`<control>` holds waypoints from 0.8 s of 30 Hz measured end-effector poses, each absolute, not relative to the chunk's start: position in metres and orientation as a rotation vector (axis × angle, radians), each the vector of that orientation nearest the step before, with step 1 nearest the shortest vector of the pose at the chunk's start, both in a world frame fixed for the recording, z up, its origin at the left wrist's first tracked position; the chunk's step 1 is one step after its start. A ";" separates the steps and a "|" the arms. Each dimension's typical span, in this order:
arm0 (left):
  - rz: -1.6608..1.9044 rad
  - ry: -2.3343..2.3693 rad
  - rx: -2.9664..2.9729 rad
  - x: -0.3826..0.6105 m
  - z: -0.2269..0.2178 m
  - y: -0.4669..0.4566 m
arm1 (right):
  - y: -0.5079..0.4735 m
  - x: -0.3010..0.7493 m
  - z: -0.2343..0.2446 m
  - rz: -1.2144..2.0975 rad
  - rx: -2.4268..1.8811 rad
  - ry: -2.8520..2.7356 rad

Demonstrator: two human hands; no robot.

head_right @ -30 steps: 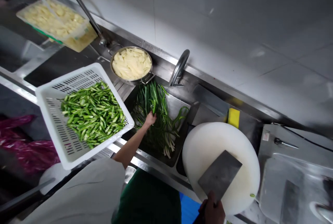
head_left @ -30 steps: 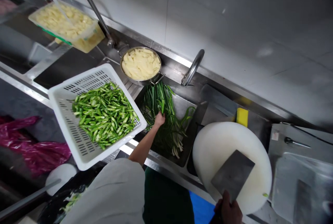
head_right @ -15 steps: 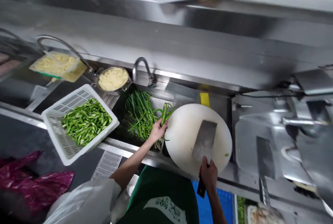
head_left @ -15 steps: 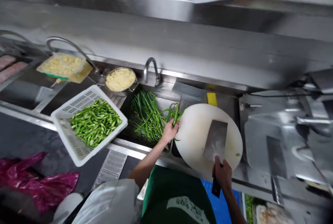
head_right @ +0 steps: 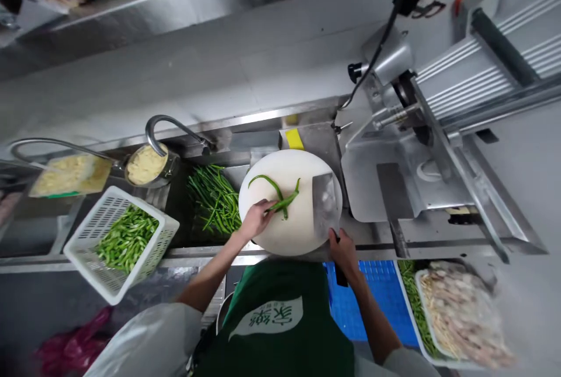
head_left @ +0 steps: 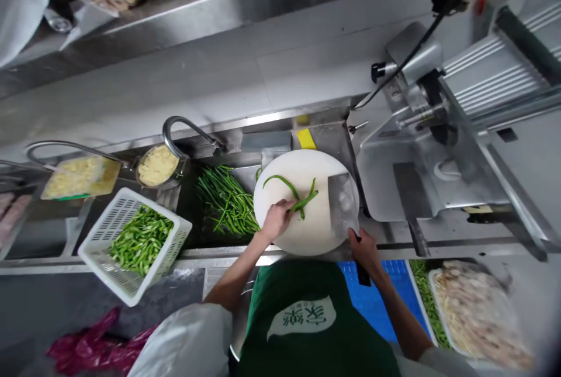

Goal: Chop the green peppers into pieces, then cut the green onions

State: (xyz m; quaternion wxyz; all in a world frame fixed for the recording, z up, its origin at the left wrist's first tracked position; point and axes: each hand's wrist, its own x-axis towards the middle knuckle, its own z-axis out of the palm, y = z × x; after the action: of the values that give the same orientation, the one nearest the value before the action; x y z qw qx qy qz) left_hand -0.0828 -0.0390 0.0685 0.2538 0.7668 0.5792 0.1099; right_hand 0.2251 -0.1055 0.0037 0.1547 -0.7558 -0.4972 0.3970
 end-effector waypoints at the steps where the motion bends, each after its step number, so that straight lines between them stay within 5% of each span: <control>1: 0.235 1.493 2.161 -0.093 0.073 -0.041 | -0.107 0.226 0.000 1.168 -2.159 -1.408; 10: -0.200 1.167 2.524 -0.132 0.042 -0.032 | -0.105 0.236 -0.015 1.267 -2.078 -1.346; 20: 0.067 1.553 2.142 -0.057 0.039 0.005 | -0.103 0.239 -0.009 1.365 -2.049 -1.317; 24: 0.620 1.542 1.969 -0.057 0.055 0.011 | -0.102 0.242 -0.010 1.297 -2.051 -1.362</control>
State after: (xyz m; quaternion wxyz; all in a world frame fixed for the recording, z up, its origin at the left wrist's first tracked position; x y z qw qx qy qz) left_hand -0.0574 0.0105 0.0552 0.2787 0.7340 0.5747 0.2309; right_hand 0.2415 -0.1018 -0.0101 0.1783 -0.7251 -0.4817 0.4587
